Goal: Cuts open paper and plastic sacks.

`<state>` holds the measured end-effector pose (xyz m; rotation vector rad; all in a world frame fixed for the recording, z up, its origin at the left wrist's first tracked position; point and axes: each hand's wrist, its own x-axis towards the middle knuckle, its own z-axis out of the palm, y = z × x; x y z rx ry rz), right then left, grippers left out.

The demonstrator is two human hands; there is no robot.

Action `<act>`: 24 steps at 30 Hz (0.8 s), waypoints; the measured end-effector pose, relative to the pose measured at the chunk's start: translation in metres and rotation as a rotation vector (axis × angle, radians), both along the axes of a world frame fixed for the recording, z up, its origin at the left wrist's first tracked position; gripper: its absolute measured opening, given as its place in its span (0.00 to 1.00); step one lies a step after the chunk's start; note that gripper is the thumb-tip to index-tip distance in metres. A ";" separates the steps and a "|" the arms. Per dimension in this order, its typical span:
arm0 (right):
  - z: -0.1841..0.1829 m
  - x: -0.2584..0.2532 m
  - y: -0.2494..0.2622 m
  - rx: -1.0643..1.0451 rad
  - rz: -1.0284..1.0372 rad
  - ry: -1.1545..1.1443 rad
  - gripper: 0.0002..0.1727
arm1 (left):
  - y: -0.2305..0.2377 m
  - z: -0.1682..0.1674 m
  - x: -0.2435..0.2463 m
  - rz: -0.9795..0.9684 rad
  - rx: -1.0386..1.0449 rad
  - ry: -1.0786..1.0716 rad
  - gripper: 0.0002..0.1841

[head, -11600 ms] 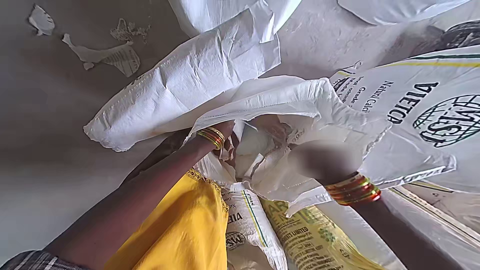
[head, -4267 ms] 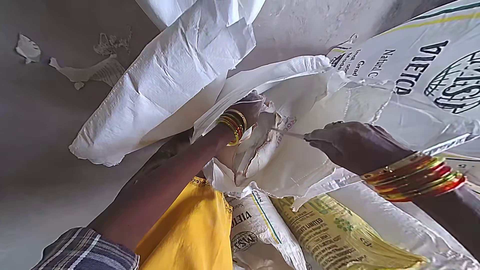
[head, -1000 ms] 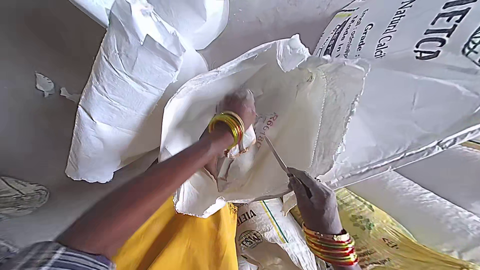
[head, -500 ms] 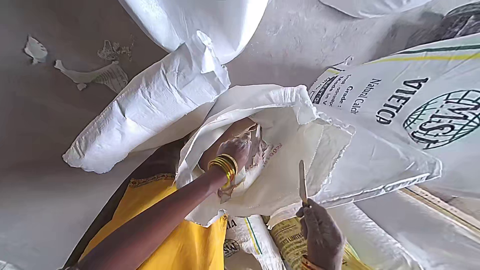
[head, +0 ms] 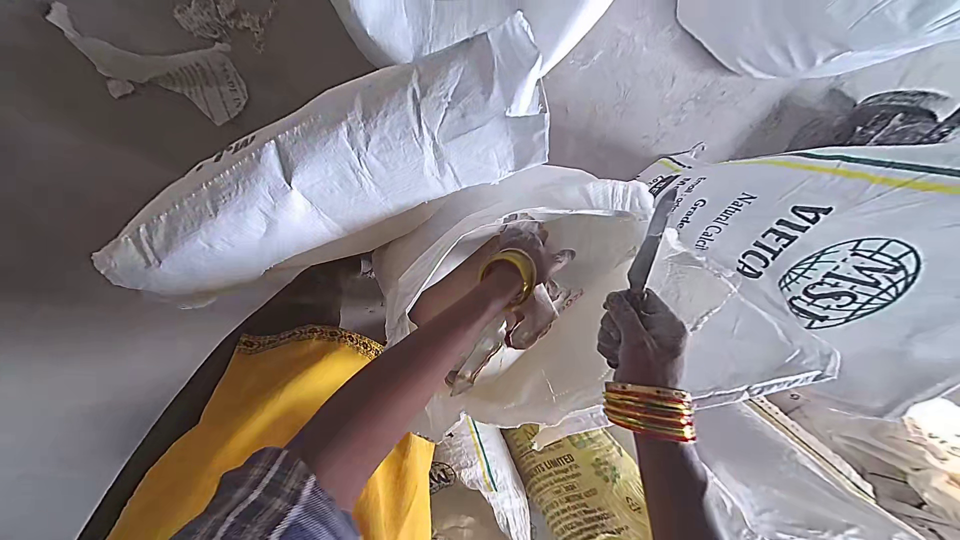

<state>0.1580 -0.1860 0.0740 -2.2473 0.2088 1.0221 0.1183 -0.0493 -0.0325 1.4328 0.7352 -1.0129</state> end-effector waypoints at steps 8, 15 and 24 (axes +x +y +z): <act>0.020 -0.031 -0.008 0.181 -0.127 -0.093 0.13 | -0.001 -0.002 -0.001 -0.179 -0.003 -0.152 0.25; 0.037 -0.063 -0.053 0.134 -0.233 -0.231 0.11 | -0.067 0.096 -0.038 -0.067 -0.167 -0.352 0.14; 0.080 -0.066 -0.110 0.113 -0.288 -0.319 0.10 | -0.115 0.103 -0.011 -0.330 -0.086 -0.202 0.22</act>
